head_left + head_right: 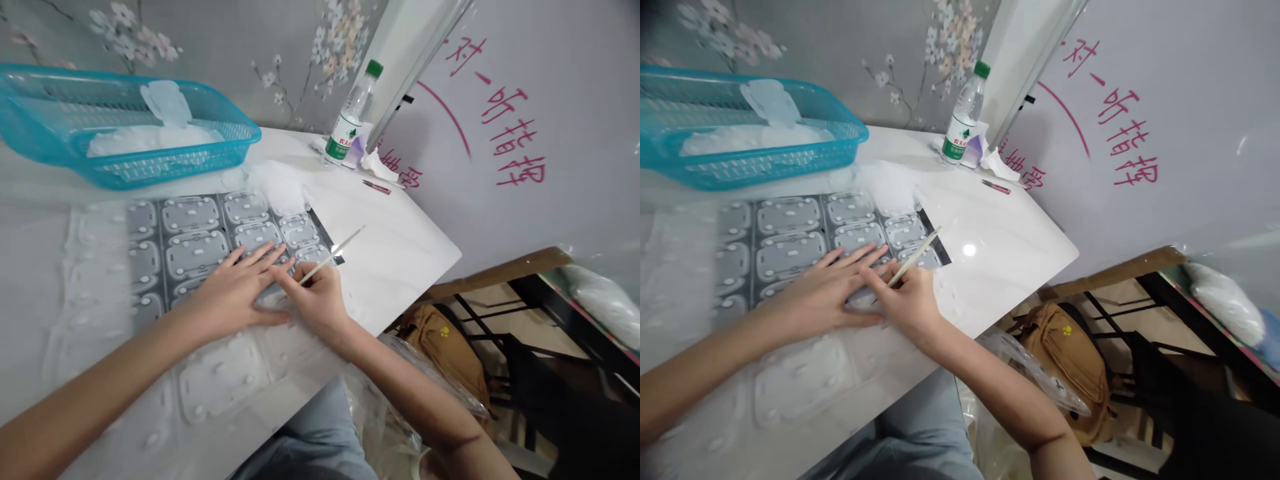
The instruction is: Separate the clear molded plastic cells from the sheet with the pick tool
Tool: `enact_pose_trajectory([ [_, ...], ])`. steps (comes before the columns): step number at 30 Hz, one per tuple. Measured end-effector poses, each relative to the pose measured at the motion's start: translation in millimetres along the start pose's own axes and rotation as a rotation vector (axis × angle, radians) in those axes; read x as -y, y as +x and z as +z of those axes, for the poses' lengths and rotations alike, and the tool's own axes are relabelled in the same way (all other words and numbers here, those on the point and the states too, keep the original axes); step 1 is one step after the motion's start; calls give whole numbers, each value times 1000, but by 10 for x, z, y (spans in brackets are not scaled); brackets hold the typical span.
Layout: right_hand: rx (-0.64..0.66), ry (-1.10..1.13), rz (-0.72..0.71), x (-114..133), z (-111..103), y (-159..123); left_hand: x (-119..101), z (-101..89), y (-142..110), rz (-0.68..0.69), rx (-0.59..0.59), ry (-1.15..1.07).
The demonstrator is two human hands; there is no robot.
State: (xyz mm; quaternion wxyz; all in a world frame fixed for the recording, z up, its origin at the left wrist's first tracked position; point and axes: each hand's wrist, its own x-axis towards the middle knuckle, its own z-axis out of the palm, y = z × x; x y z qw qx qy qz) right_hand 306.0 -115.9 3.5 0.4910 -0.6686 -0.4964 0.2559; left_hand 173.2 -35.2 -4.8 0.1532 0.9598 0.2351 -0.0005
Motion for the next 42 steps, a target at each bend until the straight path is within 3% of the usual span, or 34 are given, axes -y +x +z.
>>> enact_pose_trajectory([
  [7,-31,-69,-32,-20,26,-38,-8,0,-13,-13,-8,1],
  [13,-29,-250,-176,-9,25,-114,-24,-30,-12,-3,24,14],
  [18,-110,-307,-212,-44,-48,-72,-16,1,-12,-13,-3,14],
  [26,-48,-202,-161,-42,45,-30,-24,-24,-10,-14,19,4],
  [36,-144,-361,-183,-74,-181,24,-25,0,-6,-26,15,13],
  [42,-57,-218,-102,-34,-64,17,-33,-21,-12,-25,6,-22],
])
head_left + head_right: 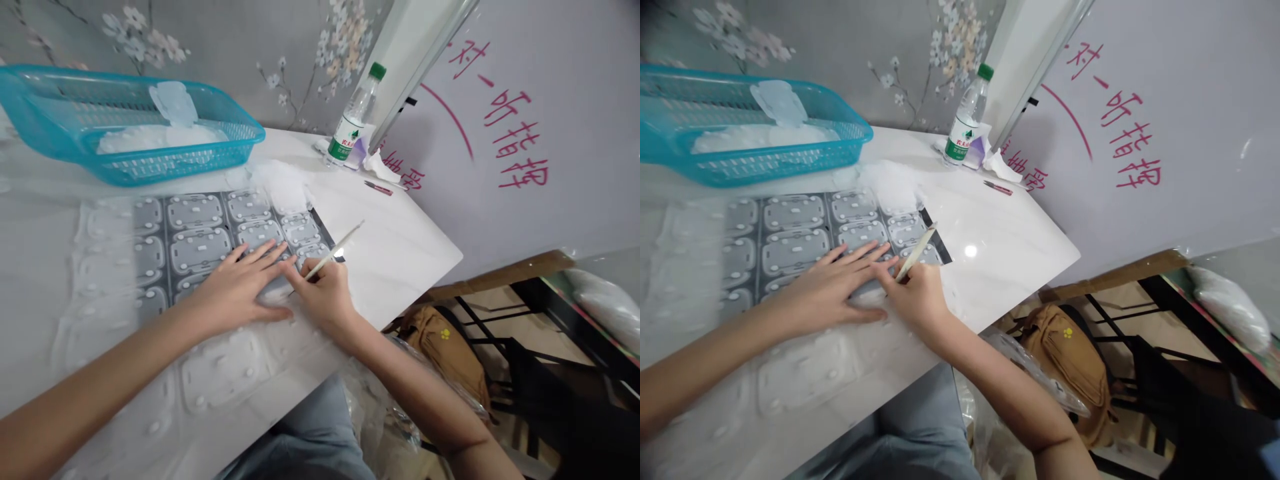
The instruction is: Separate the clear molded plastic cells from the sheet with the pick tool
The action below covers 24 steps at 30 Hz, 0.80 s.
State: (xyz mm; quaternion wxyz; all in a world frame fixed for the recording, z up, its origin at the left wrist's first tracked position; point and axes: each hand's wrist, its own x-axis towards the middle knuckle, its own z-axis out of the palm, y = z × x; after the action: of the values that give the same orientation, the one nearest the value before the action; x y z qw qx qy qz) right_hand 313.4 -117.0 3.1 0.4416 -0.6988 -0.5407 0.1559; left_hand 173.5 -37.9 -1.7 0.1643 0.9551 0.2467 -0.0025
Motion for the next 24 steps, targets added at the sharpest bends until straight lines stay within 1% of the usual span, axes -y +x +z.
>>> enact_pose_trajectory([
  [3,18,59,-18,35,39,-14,10,13,-1,7,-12,-27],
  [5,-45,122,-27,37,20,1,25,19,-3,11,-2,-53],
  [7,-151,187,-18,8,-34,49,49,0,-6,20,18,-100],
  [8,-197,207,-13,-19,-70,86,67,-24,-7,31,29,-135],
  [10,-238,205,-5,-97,-147,178,126,-107,-10,38,34,-244],
  [12,-241,164,11,-195,-216,292,228,-227,-18,-28,-4,-365],
  [13,-233,136,20,-245,-242,358,301,-294,-27,-79,-50,-383],
  [14,-217,108,17,-292,-258,432,386,-358,-40,-141,-105,-350],
  [15,-196,77,-3,-333,-264,516,483,-417,-58,-191,-170,-251],
  [16,-169,41,-39,-367,-256,610,585,-466,-84,-216,-234,-98],
  [17,-146,-1,-83,-392,-233,713,686,-505,-115,-268,-261,52],
  [18,-133,-49,-124,-409,-195,822,780,-534,-151,-340,-254,155],
  [19,-130,-101,-145,-417,-143,934,861,-555,-190,-402,-232,216],
  [20,-140,-139,-143,-418,-78,1042,926,-569,-229,-436,-223,239],
  [22,-129,-162,-92,-411,71,1220,1003,-589,-292,-455,-219,296],
  [24,-113,-142,-19,-407,210,1323,1034,-612,-325,-482,-238,373],
])
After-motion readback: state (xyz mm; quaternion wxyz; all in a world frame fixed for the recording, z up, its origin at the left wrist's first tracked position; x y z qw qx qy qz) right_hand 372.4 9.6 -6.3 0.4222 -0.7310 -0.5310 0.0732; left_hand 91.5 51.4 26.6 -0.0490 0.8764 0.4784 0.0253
